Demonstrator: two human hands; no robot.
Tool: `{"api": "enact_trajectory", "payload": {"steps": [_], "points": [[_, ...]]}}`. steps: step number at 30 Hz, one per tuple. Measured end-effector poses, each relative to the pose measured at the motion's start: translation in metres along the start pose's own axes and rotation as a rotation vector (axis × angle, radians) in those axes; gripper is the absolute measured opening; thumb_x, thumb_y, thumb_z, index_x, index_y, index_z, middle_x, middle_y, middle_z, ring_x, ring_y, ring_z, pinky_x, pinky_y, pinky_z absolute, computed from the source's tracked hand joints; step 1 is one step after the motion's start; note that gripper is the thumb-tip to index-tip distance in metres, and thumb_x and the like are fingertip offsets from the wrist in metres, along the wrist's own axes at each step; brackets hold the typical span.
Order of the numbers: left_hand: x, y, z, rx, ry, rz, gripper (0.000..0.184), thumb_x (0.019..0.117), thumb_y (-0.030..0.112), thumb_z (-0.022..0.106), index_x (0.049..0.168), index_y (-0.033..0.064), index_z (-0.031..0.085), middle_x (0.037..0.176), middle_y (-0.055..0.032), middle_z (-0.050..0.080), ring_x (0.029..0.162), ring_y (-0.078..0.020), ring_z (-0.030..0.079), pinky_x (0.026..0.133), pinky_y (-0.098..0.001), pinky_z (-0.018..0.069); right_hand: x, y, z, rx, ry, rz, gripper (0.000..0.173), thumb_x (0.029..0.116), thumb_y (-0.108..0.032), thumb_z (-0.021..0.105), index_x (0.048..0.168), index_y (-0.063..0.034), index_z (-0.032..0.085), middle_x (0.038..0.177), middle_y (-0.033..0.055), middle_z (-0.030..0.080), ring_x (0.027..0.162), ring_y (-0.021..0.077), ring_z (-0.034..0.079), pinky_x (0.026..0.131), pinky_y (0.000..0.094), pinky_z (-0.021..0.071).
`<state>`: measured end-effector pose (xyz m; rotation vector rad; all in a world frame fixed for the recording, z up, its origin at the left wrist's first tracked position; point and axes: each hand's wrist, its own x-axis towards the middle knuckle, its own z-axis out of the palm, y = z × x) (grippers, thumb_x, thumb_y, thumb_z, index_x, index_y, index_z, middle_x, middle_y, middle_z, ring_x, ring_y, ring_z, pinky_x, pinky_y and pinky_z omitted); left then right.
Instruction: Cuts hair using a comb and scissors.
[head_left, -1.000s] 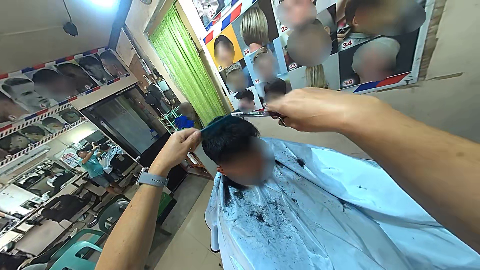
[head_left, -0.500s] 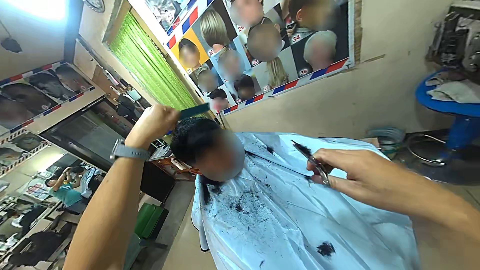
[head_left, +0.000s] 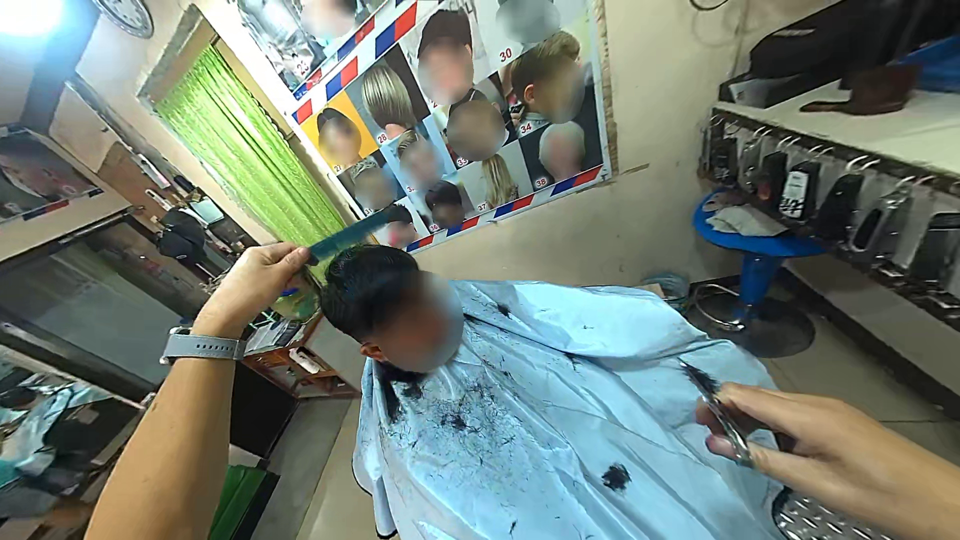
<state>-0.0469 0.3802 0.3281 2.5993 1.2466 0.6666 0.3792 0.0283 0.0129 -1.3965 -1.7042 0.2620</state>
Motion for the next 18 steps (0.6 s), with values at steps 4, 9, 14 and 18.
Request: {"api": "enact_trajectory", "payload": {"steps": [4,9,14,18], "points": [[-0.028,-0.036,0.012,-0.095,-0.028,0.149,0.031,0.1086,0.033,0.049,0.102,0.0124,0.070,0.068,0.0007,0.059,0.054,-0.0073,0.050,0.053,-0.0264,0.0455,-0.023,-0.055,-0.003,0.023,-0.083,0.202,0.032,0.0972,-0.025,0.069,0.114,0.0027,0.067,0.101,0.0193,0.071,0.088,0.0286,0.071,0.081,0.0490,0.0588],[-0.051,-0.087,0.039,0.154,0.061,0.655,0.035,0.1051,0.038,0.052,0.107,0.0114,0.075,0.086,-0.0008,0.070,0.079,-0.0152,0.065,0.077,-0.0462,0.0532,-0.041,-0.120,0.033,-0.064,-0.013,0.347,0.029,0.0970,-0.022,0.069,0.114,0.0013,0.067,0.100,0.0182,0.071,0.088,0.0288,0.070,0.081,0.0504,0.0583],[-0.056,-0.122,0.057,0.085,0.152,0.847,0.039,0.1069,0.040,0.048,0.108,0.0144,0.076,0.090,-0.0006,0.072,0.083,-0.0159,0.067,0.083,-0.0464,0.0538,-0.020,-0.163,0.096,-0.241,0.152,0.242,0.024,0.0928,-0.028,0.067,0.109,-0.0122,0.071,0.095,-0.0006,0.072,0.083,0.0098,0.070,0.075,0.0336,0.0615],[0.048,-0.229,0.094,-0.093,0.221,0.861,0.043,0.1093,0.041,0.040,0.130,0.0112,0.064,0.106,-0.0096,0.069,0.085,-0.0190,0.067,0.075,-0.0395,0.0572,-0.003,-0.218,0.119,-0.260,0.131,0.244,0.023,0.0957,-0.016,0.069,0.115,-0.0039,0.069,0.100,0.0068,0.072,0.087,0.0128,0.069,0.082,0.0322,0.0595]]}}
